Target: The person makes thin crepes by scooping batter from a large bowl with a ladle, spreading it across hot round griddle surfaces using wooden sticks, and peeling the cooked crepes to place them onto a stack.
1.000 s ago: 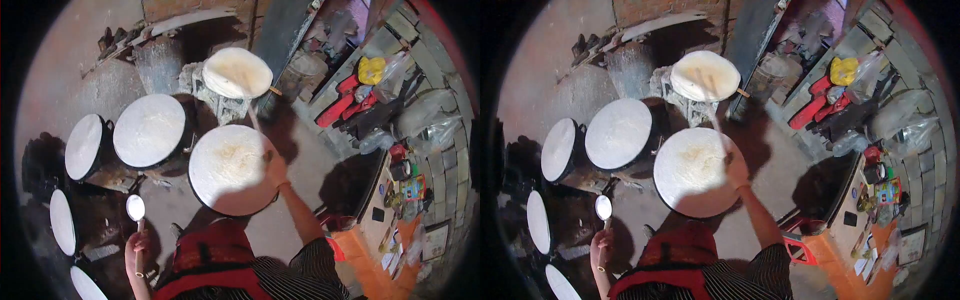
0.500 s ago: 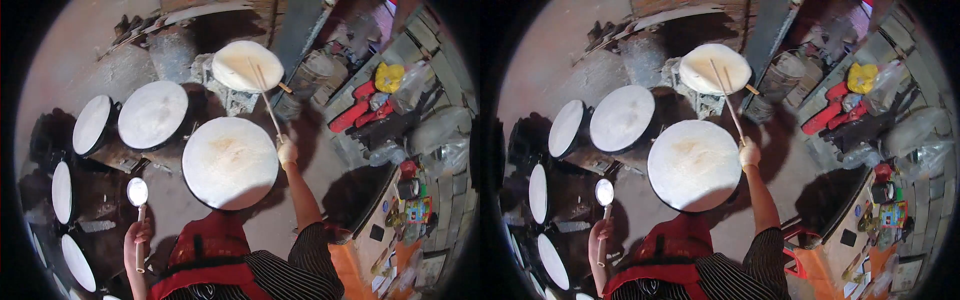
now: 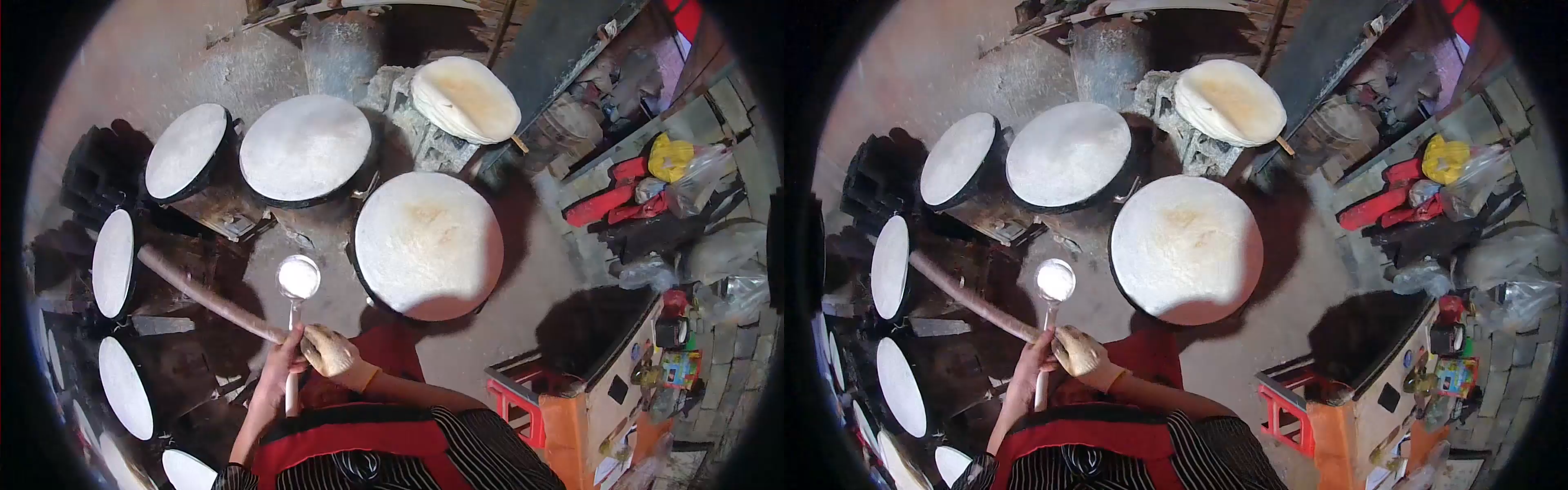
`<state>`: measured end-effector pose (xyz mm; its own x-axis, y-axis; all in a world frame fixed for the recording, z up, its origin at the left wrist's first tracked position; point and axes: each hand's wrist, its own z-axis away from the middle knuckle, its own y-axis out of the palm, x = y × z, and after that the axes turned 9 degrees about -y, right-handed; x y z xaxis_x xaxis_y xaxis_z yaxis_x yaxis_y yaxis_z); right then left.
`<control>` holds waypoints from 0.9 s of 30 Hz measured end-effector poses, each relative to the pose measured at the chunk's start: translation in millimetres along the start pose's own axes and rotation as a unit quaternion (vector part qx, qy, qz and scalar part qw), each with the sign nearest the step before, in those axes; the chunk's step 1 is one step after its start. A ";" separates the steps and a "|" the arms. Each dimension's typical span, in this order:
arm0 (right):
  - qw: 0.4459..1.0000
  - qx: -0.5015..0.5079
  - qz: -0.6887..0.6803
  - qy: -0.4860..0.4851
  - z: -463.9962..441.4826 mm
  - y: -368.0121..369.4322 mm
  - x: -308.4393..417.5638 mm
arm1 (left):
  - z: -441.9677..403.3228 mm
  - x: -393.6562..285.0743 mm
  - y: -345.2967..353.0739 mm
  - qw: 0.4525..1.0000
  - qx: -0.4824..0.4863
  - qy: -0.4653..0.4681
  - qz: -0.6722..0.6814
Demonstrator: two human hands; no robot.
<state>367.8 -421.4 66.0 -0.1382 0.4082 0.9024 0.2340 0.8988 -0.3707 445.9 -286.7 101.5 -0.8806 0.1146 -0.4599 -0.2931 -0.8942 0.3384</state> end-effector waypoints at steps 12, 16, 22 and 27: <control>0.837 -0.084 0.537 -0.063 6.1 -89.4 -93.8 | -0.4 5.2 -127.7 0.974 0.073 -0.133 0.166; 0.857 -0.090 0.508 -0.022 1.6 -79.0 -56.8 | 6.2 3.5 -138.9 0.962 0.112 -0.146 0.202; 0.834 -0.037 0.551 -0.007 13.2 -71.1 -79.1 | 21.6 -1.2 -138.7 0.971 0.103 -0.118 0.182; 0.865 -0.119 0.488 0.015 13.6 -85.3 -98.5 | 24.0 1.4 -137.1 0.970 0.093 -0.114 0.194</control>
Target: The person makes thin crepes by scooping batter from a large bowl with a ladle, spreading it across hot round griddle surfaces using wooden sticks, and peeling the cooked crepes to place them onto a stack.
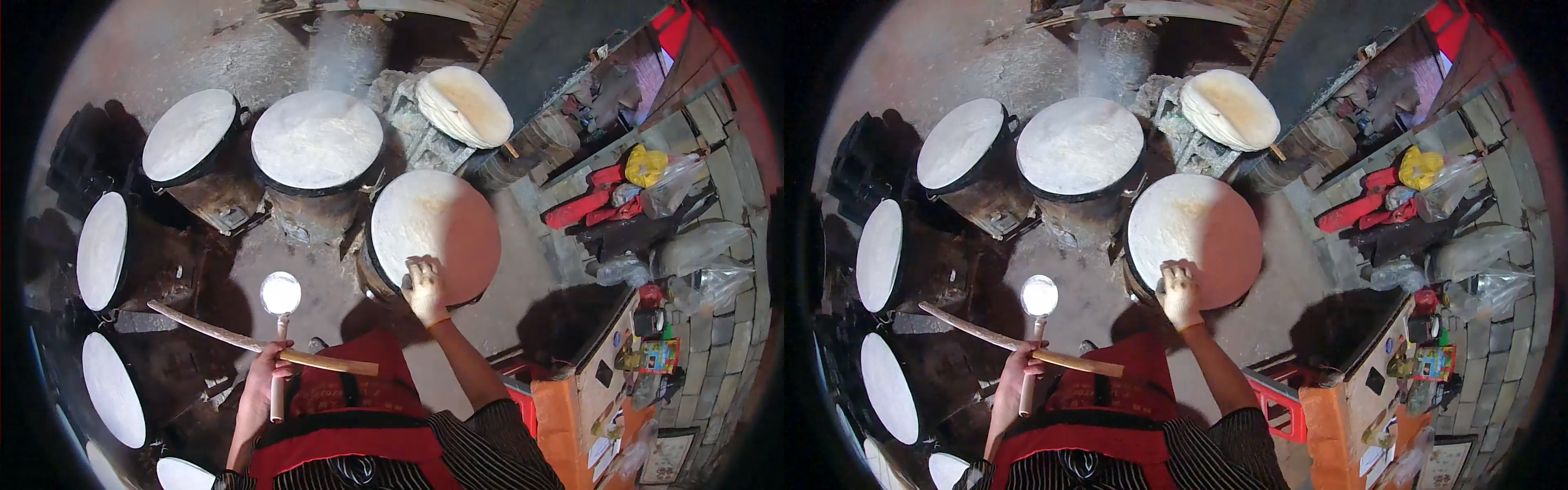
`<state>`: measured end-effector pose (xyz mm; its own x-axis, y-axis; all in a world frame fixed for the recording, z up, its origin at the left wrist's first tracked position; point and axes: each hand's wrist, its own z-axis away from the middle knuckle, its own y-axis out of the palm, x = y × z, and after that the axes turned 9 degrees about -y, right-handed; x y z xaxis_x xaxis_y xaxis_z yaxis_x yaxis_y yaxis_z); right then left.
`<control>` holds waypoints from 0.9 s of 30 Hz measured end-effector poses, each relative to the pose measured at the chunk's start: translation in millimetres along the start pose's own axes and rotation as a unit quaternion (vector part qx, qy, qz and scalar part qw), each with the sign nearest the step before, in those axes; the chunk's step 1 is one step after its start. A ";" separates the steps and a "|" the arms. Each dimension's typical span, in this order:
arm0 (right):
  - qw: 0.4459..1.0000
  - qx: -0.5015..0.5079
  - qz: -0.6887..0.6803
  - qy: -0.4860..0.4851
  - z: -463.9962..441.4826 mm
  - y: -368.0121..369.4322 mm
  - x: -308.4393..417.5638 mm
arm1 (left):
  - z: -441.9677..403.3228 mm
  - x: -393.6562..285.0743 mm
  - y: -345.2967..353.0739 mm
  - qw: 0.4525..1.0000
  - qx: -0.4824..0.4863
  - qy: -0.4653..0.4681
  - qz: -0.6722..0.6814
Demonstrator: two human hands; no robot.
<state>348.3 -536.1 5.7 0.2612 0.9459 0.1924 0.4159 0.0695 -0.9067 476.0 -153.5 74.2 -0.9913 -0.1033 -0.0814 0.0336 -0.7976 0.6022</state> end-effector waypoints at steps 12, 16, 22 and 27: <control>0.998 0.064 0.023 0.013 7.8 -4.7 -20.0 | -13.7 8.4 23.1 0.999 0.026 0.006 0.018; 0.998 -0.006 0.047 -0.028 -5.7 -16.9 8.7 | -13.9 14.0 40.7 0.999 0.017 0.016 0.049; 0.998 0.031 0.049 -0.034 -13.5 -2.4 6.6 | -16.5 20.2 53.1 0.998 0.031 0.028 0.040; 0.998 0.017 0.034 -0.042 -18.0 -6.3 4.0 | -19.2 21.1 56.1 0.998 0.022 0.025 0.054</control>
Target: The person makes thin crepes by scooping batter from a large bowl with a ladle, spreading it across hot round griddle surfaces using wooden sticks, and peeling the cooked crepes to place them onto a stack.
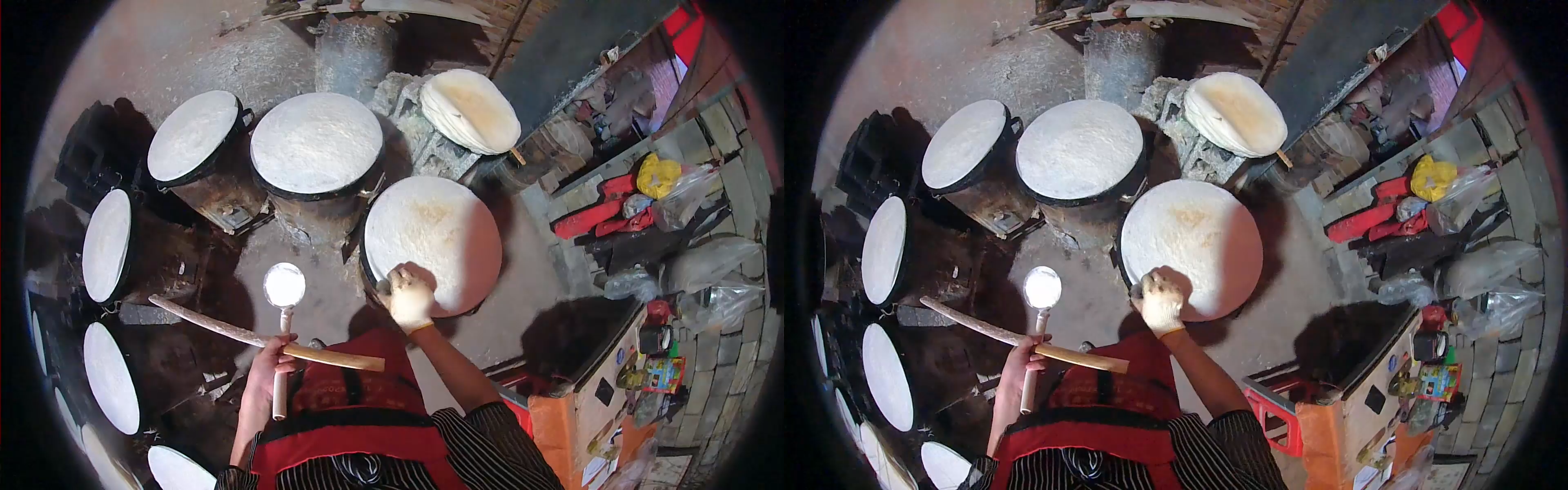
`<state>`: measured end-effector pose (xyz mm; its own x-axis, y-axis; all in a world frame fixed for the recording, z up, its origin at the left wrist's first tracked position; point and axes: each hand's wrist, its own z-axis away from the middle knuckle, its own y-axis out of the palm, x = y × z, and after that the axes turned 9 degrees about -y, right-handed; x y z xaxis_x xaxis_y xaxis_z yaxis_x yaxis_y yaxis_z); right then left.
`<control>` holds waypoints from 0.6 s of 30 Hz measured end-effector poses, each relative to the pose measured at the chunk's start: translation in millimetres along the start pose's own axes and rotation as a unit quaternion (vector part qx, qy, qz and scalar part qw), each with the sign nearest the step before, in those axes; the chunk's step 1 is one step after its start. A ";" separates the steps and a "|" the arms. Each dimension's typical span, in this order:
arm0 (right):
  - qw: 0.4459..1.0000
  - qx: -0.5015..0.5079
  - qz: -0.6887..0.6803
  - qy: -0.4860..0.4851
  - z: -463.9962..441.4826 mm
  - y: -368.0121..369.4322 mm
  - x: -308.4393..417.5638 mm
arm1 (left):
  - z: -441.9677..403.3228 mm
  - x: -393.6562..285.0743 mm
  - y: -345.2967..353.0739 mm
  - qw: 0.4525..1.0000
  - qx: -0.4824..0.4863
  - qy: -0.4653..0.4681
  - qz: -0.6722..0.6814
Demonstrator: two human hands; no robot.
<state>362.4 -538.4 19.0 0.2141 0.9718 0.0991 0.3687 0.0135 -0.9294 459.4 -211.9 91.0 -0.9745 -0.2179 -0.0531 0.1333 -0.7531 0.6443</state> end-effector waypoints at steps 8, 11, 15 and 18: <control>0.994 -0.008 -0.018 0.108 -5.8 7.7 -19.4 | 8.2 1.6 13.2 1.000 -0.002 0.011 0.006; 0.963 -0.049 -0.182 0.192 -18.2 -18.1 -37.3 | 7.9 0.6 13.5 1.000 0.005 0.019 0.000; 0.962 0.036 -0.215 0.167 -20.6 -39.9 -26.1 | -0.2 2.0 12.4 0.999 -0.018 0.034 -0.033; 0.997 -0.004 -0.015 0.082 -4.8 -32.4 -2.5 | -1.7 5.3 21.2 0.998 -0.016 0.051 -0.041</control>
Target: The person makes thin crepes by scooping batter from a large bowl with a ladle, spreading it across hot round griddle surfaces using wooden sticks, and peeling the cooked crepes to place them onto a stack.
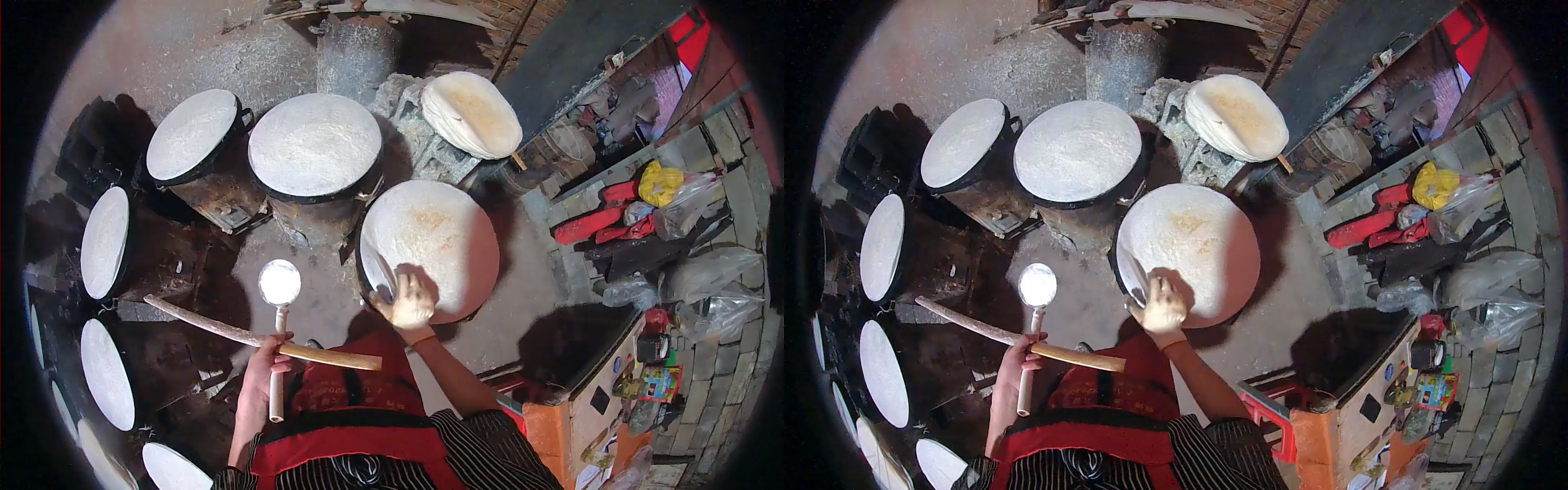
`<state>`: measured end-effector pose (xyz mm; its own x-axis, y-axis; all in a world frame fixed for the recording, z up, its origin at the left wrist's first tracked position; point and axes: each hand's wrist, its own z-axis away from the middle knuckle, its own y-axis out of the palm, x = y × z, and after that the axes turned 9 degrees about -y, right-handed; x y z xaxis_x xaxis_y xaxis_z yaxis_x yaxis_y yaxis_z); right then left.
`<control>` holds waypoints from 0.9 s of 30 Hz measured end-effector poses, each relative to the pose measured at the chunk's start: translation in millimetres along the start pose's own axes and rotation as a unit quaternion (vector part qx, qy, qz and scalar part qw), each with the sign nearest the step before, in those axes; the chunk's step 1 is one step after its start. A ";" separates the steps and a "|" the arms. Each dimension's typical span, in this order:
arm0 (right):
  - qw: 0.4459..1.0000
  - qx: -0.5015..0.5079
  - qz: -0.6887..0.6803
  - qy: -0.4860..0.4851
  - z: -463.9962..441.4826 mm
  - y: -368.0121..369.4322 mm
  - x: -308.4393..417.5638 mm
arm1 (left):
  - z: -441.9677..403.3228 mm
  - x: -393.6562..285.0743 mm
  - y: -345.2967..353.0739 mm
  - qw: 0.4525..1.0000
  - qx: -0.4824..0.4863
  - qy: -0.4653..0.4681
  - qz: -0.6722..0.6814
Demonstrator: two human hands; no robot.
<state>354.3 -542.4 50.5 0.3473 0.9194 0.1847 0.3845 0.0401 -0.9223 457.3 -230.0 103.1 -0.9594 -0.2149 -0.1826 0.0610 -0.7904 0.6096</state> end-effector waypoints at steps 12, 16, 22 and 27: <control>0.998 -0.032 0.057 -0.001 -24.8 -41.7 -87.9 | -21.7 20.6 33.8 1.000 0.012 -0.004 -0.002; 0.995 -0.103 0.011 -0.010 -78.7 -118.0 -134.3 | -30.1 29.6 46.4 0.999 0.018 0.005 -0.028; 0.985 -0.147 0.050 -0.080 -157.5 -196.2 -201.4 | -35.0 46.0 71.5 0.999 -0.004 0.016 -0.045; 0.991 -0.029 0.030 -0.129 -258.1 -248.5 -233.4 | -39.8 45.5 92.7 0.999 0.003 0.012 -0.047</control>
<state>398.5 -868.0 324.2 0.1442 0.9891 0.0313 0.4207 -0.0327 -0.9066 430.3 -335.9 120.6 -0.9540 -0.1536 -0.2577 -0.0308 -0.8042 0.5935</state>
